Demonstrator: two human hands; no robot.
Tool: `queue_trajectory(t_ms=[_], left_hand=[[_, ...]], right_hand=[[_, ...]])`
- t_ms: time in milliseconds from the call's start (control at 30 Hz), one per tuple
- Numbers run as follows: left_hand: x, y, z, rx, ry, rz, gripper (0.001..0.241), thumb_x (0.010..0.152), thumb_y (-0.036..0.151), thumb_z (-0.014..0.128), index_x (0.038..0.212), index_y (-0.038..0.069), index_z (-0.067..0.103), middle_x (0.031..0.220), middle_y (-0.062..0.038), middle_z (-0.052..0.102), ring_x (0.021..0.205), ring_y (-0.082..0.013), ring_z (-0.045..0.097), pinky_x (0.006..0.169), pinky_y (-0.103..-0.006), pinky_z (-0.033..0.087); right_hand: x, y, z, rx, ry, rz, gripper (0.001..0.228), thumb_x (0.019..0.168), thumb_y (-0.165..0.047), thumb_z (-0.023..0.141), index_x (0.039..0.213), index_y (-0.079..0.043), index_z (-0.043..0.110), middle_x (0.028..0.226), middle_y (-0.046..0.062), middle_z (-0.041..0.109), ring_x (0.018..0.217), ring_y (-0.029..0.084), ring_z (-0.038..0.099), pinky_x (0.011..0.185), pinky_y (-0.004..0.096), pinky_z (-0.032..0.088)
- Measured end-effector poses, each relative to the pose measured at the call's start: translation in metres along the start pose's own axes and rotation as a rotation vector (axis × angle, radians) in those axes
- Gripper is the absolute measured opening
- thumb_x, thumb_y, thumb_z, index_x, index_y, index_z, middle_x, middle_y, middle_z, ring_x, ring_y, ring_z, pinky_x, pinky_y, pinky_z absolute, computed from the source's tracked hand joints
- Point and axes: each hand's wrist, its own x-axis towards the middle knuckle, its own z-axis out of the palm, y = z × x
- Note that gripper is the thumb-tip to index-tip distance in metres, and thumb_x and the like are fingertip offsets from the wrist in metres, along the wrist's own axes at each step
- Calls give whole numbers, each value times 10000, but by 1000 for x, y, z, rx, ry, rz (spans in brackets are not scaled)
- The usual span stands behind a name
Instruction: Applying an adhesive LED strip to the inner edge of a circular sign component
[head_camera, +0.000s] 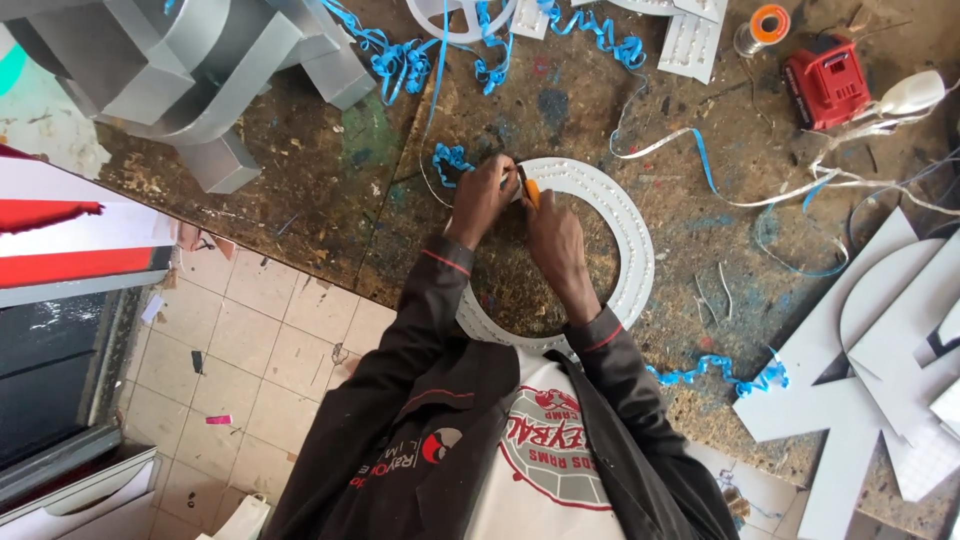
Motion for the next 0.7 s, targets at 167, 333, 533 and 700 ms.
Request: queue_trajectory(t_ms=[167,333,533,700], left_hand=[[1,-8,3,84,-1,45,105,1132,279,627,1134,175,642,936,-161,774,964,-433,806,793,-571,615],[3,-4,3,19,24,12,124,1173,262,588,1111,167,640,917,-148,760,898,-409,804,788,-518,614],[-5,10,-10,-85,11,-92,164,1167,327,629,1197,168,658,1000,-188,814,984,-460,809,832,-592,614],[-11,11,-17,-267,26,-186,224,1226,306,581,1284,117,687,1082,-221,833,993,-448,823,881,-578,636]], right_hand=[[8,2,14,-6,6,36,556,1204,-594,473,1281,-60,610,854,312,723,867,578,797,637,660,607],[6,3,12,-6,7,29,564,1224,-579,474,1288,-42,633,889,300,722,893,550,803,660,609,645],[-3,-4,2,22,1,34,569,1218,-585,485,1300,-38,618,892,335,723,901,586,798,670,643,630],[-30,-21,-45,182,-9,62,577,1211,-584,474,1326,-31,594,935,396,725,956,654,759,711,737,572]])
